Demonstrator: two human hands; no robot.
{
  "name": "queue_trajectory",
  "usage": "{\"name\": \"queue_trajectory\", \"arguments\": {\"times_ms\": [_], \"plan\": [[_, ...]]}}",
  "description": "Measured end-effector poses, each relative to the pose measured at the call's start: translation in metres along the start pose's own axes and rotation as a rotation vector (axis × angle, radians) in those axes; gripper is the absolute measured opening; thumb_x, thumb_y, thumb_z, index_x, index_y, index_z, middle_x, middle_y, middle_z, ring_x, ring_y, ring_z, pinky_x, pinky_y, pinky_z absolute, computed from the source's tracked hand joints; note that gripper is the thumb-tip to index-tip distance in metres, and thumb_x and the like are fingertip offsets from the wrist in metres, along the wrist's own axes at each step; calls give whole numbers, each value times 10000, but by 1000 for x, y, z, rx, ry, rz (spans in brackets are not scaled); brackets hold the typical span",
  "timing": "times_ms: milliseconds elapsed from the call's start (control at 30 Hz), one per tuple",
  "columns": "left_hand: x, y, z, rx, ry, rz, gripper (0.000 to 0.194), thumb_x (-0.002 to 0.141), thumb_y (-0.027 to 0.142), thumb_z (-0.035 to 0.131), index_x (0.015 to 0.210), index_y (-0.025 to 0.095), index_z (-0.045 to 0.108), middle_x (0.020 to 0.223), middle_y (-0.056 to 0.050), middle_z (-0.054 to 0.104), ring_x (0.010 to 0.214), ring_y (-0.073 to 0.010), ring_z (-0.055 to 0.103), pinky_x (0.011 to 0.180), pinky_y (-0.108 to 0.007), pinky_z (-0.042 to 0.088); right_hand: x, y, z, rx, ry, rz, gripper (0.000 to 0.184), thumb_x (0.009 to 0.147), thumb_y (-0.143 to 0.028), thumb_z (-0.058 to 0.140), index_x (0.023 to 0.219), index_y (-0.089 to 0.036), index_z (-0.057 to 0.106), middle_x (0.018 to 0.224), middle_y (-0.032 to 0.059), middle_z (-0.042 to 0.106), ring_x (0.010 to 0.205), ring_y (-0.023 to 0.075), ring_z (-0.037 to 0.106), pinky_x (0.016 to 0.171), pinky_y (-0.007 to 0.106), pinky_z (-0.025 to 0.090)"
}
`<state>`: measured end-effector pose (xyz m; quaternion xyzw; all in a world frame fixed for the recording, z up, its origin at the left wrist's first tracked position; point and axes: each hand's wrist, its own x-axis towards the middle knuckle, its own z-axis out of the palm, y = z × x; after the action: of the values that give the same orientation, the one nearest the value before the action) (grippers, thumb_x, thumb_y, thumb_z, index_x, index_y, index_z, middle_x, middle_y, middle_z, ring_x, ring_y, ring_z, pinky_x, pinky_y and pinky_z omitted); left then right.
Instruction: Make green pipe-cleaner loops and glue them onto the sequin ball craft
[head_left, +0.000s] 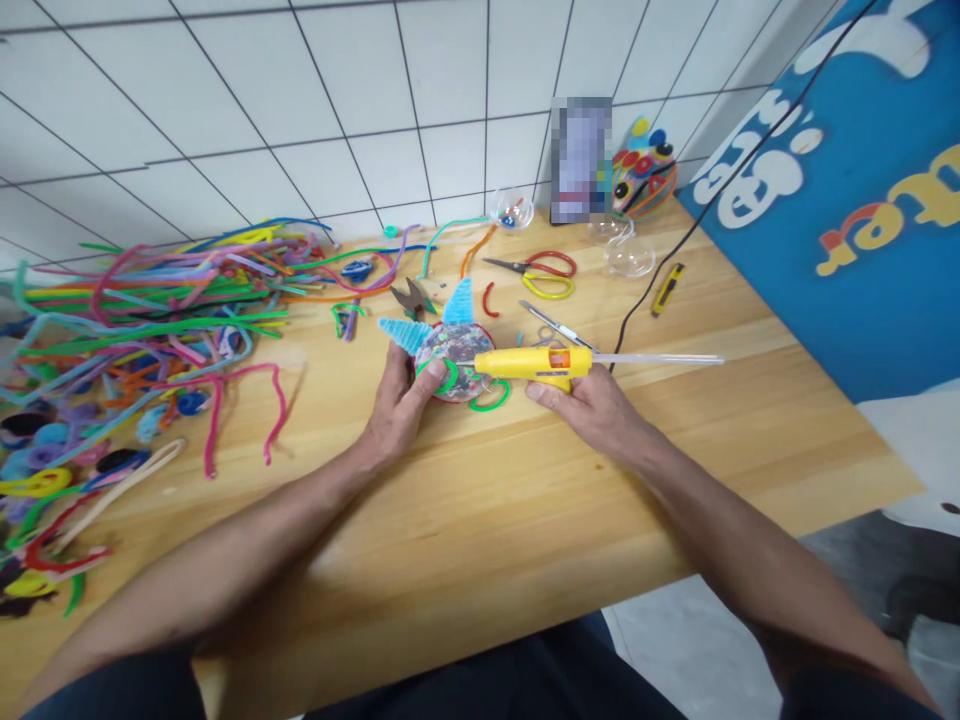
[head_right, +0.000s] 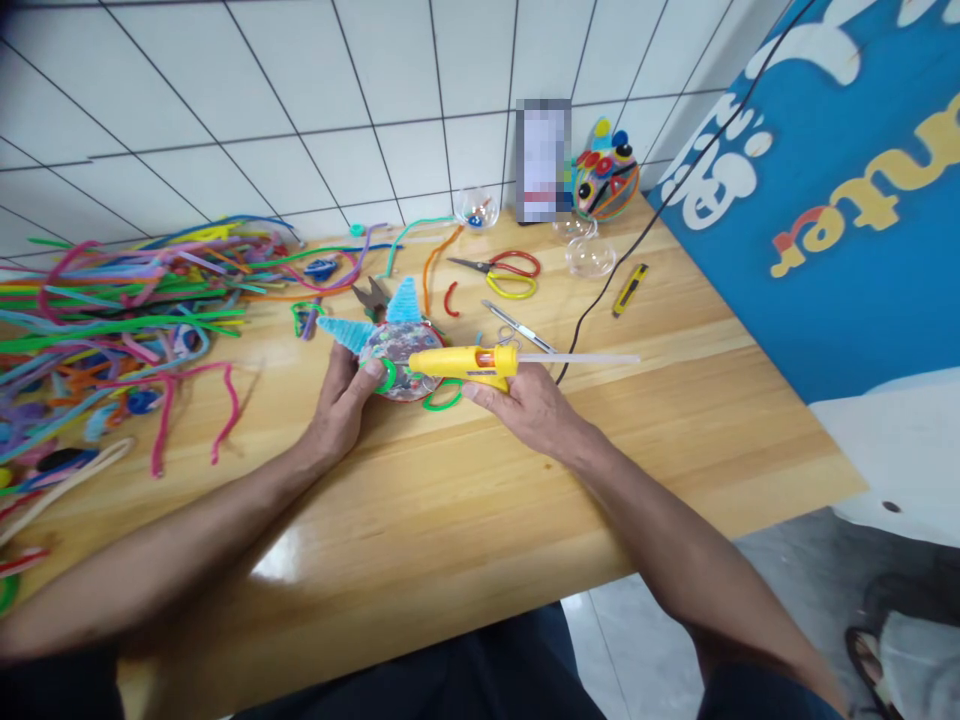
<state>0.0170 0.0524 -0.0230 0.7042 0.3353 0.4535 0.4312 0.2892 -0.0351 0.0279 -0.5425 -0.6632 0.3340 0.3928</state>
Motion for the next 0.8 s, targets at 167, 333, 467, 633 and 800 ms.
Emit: {"name": "queue_trajectory", "arguments": {"times_ms": [167, 333, 467, 633, 800], "plan": [[0, 2, -1, 26, -19, 5, 508, 1095, 642, 612, 1424, 258, 577, 1402, -97, 680, 1305, -298, 664, 1171, -488, 589, -1, 3, 3, -17, -2, 33, 558, 1012, -674, 689, 692, -248, 522, 626, -42, 452, 607, 144, 410, 580, 307, 325], [0, 1, -1, 22, -3, 7, 507, 1082, 646, 632, 1403, 256, 593, 1383, -90, 687, 1278, -289, 667, 1144, -465, 596, -2, 5, -1, -51, -1, 34, 449, 1024, -635, 691, 812, -240, 673, 689, -20, 579, 657, 177, 522, 644, 326, 432], [-1, 0, -1, 29, -8, 5, 500, 1092, 632, 616, 1426, 263, 574, 1398, -94, 685, 1301, -298, 663, 1158, -485, 586, -3, 7, -4, -55, -30, 6, 363, 1037, -570, 683, 901, -238, 739, 787, 15, 686, 789, 231, 646, 770, 372, 531], [-1, -1, -1, 33, 3, 0, 505, 1086, 634, 628, 1421, 258, 589, 1361, -85, 701, 1262, -288, 672, 1137, -479, 591, -5, 8, -3, -53, -44, 21, 319, 1040, -507, 686, 874, -240, 736, 733, 16, 654, 851, 254, 675, 794, 376, 550], [0, 2, 0, 22, 5, 9, 521, 1077, 651, 637, 1401, 243, 610, 1328, -85, 711, 1237, -282, 683, 1115, -462, 603, -4, 5, 1, -59, -5, 6, 378, 1048, -572, 664, 885, -235, 716, 732, -10, 633, 670, 182, 559, 649, 329, 454]]}}
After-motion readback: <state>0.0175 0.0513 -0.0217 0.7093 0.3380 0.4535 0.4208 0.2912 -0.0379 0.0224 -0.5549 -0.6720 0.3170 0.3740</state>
